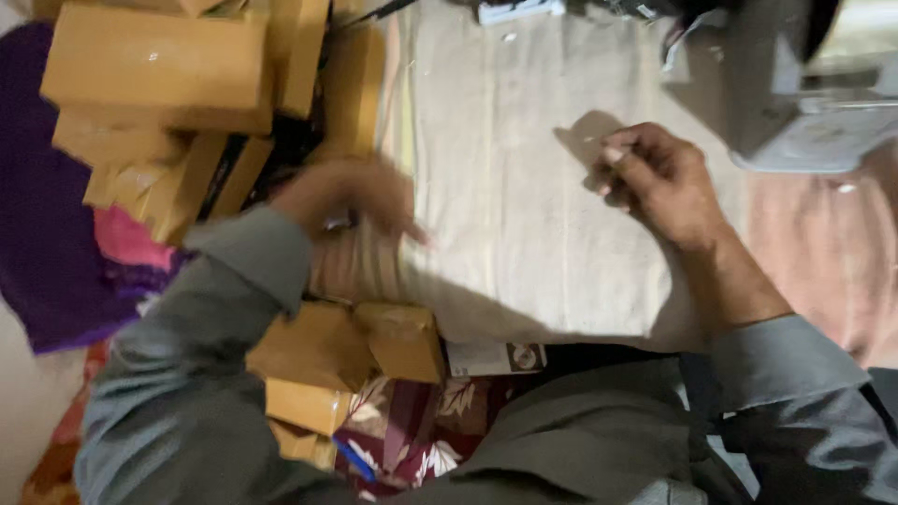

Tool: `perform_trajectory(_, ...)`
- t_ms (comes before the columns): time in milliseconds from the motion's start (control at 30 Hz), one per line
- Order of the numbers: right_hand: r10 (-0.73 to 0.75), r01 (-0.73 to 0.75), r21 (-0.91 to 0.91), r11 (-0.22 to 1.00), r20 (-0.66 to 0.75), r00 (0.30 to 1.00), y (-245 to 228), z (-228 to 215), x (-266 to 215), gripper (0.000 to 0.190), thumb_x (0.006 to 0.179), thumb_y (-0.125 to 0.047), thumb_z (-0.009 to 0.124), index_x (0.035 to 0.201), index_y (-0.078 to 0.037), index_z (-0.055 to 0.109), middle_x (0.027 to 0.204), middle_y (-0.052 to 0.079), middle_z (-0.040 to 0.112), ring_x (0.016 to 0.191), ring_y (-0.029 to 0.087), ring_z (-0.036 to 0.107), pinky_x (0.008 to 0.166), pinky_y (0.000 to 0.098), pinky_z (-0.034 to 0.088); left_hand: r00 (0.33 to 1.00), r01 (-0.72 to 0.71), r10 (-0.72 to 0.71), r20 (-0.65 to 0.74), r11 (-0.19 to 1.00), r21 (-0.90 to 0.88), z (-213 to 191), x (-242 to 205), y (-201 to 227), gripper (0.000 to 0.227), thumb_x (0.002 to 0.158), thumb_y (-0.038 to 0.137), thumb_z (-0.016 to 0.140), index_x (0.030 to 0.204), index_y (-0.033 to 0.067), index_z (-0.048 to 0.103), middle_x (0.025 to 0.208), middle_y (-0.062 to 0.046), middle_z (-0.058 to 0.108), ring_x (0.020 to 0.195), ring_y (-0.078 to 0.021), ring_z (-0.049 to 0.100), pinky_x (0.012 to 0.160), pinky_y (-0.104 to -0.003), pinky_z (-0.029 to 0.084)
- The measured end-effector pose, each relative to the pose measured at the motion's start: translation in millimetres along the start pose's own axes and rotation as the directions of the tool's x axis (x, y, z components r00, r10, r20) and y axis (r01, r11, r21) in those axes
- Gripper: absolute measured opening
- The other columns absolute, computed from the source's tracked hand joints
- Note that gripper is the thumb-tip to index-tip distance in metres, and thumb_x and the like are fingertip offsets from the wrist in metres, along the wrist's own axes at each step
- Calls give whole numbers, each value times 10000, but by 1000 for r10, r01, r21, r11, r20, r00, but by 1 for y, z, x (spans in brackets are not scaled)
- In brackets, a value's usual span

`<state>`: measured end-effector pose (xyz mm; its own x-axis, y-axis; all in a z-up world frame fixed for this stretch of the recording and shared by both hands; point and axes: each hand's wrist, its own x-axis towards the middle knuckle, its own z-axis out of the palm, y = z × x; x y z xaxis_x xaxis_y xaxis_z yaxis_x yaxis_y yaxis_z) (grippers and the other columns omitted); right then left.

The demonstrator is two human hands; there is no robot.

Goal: The person packs smartwatches into small cardboard boxes. They place the watch, strap, and charging cable into a white tray, insert the tray into a product box, and then place the product box into a shipping box. The person seals the shipping box with tape and sets it aside before repeating the process with another watch.

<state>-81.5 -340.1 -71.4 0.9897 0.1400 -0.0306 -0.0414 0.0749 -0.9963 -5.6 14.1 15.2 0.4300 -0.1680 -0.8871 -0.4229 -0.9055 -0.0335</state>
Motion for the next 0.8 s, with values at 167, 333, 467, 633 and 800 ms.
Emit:
perform_trajectory(167, -28, 27, 12, 1000, 16, 999, -8, 5, 1, 221, 1077, -125, 577, 1225, 40, 578, 917, 109, 717, 742, 118, 650, 604, 254, 504, 376, 296, 220, -900, 892, 342, -65, -39, -74, 375, 638, 348, 850, 951, 154, 781, 957, -126, 743, 844, -324, 707, 680, -505, 536)
perform_trajectory(333, 17, -17, 46, 999, 7, 1000, 2, 2, -1, 200, 1062, -80, 576, 1218, 45, 583, 892, 103, 683, 686, 116, 603, 583, 247, 486, 584, 639, -204, -786, 712, 290, -46, -61, -138, 1279, 370, 660, 965, 1437, 125, 506, 1395, -217, 544, 1391, -423, 421, 1060, -755, 262)
perform_trajectory(467, -11, 10, 43, 999, 16, 1000, 3, 2, 4, 189, 1059, -59, 571, 1215, 45, 587, 881, 110, 678, 664, 119, 588, 564, 246, 468, 636, 674, -262, -726, 647, 357, -42, -53, -157, 1458, 417, 674, 956, 1638, 193, 322, 1505, -240, 457, 1403, -441, 379, 1129, -663, 225)
perform_trajectory(633, 1, -2, 72, 997, 6, 1000, -1, 2, 4, 204, 1047, -86, 579, 1209, 37, 600, 901, 118, 696, 677, 125, 609, 567, 254, 485, 616, 577, -112, -780, 737, 350, -61, -60, -132, 1327, 473, 626, 938, 1581, 109, 421, 1373, -288, 530, 1330, -454, 455, 1139, -587, 308)
perform_trajectory(800, 116, -108, 172, 979, -38, 992, -5, 2, 3, 364, 1069, -287, 524, 1260, 17, 586, 1033, 153, 708, 839, 185, 708, 659, 303, 560, 604, 202, 257, -754, 866, 457, -79, -78, -16, 1183, 610, 637, 851, 1577, 149, 377, 1492, -265, 342, 1420, -425, 306, 1176, -621, 203)
